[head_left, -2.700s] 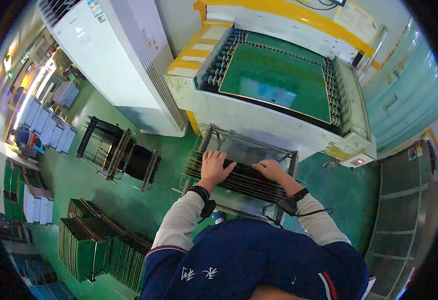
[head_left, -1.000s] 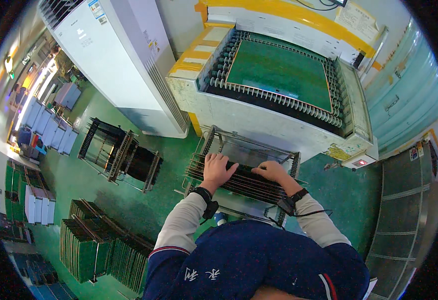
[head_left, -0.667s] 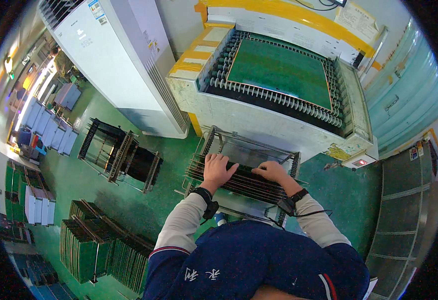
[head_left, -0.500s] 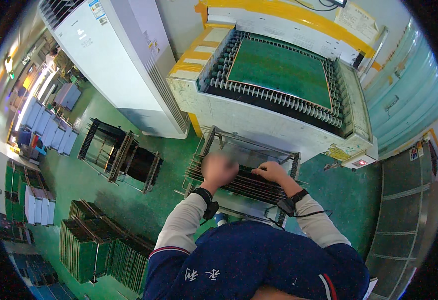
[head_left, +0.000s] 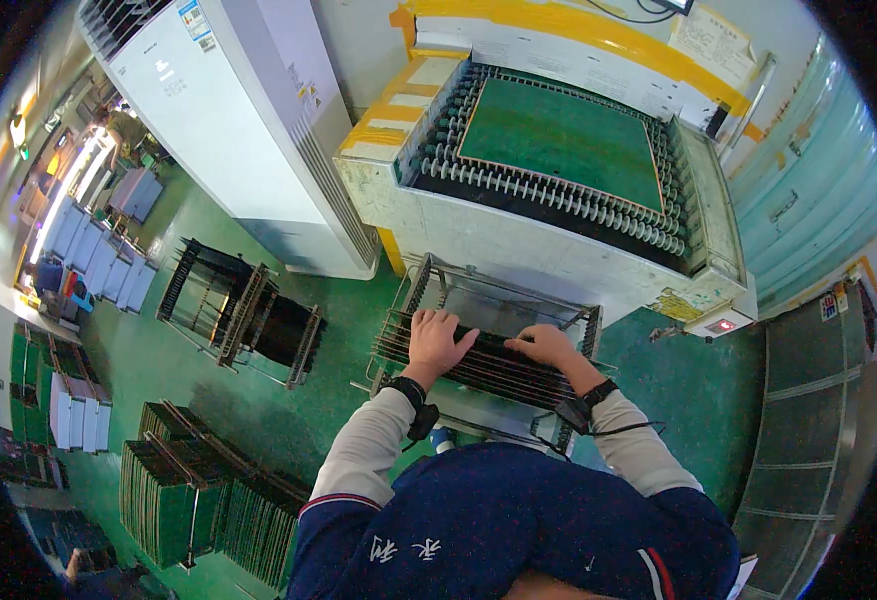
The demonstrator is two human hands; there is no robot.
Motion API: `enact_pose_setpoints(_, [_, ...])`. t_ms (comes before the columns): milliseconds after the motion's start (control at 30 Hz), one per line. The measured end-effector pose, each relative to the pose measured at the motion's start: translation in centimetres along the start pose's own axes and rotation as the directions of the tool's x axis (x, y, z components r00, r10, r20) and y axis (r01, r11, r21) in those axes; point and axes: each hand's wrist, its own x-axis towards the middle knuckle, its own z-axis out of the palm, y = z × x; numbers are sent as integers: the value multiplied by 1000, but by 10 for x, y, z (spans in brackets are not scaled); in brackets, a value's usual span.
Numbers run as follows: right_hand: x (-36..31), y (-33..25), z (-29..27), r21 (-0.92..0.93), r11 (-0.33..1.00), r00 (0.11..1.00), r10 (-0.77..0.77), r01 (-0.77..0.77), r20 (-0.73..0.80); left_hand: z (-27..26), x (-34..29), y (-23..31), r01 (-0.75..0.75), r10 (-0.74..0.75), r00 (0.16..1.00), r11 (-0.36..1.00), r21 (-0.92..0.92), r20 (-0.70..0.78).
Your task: Loading green printed circuit boards (PCBs) from a vertical rack into a processing machine.
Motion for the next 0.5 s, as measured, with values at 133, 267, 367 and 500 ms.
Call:
enact_pose_setpoints(133, [-2, -3, -1, 6, 1000, 1000, 10, -10, 5, 0, 0, 0, 14, -14, 1000, 1000, -2, 23])
enact_pose_setpoints(267, [-3, -6, -3, 0, 1000, 999, 31, -31, 16, -1, 0, 0, 12, -12, 1000, 1000, 10, 19])
enact_pose_setpoints(367, [-3, -5, -3, 6, 1000, 1000, 14, -14, 1, 0, 0, 1, 4, -4, 1000, 1000, 5, 0])
enact_pose_setpoints(500, [-3, -3, 0, 19, 1000, 1000, 12, -12, -18, 2, -1, -1, 6, -6, 1000, 1000, 1, 3])
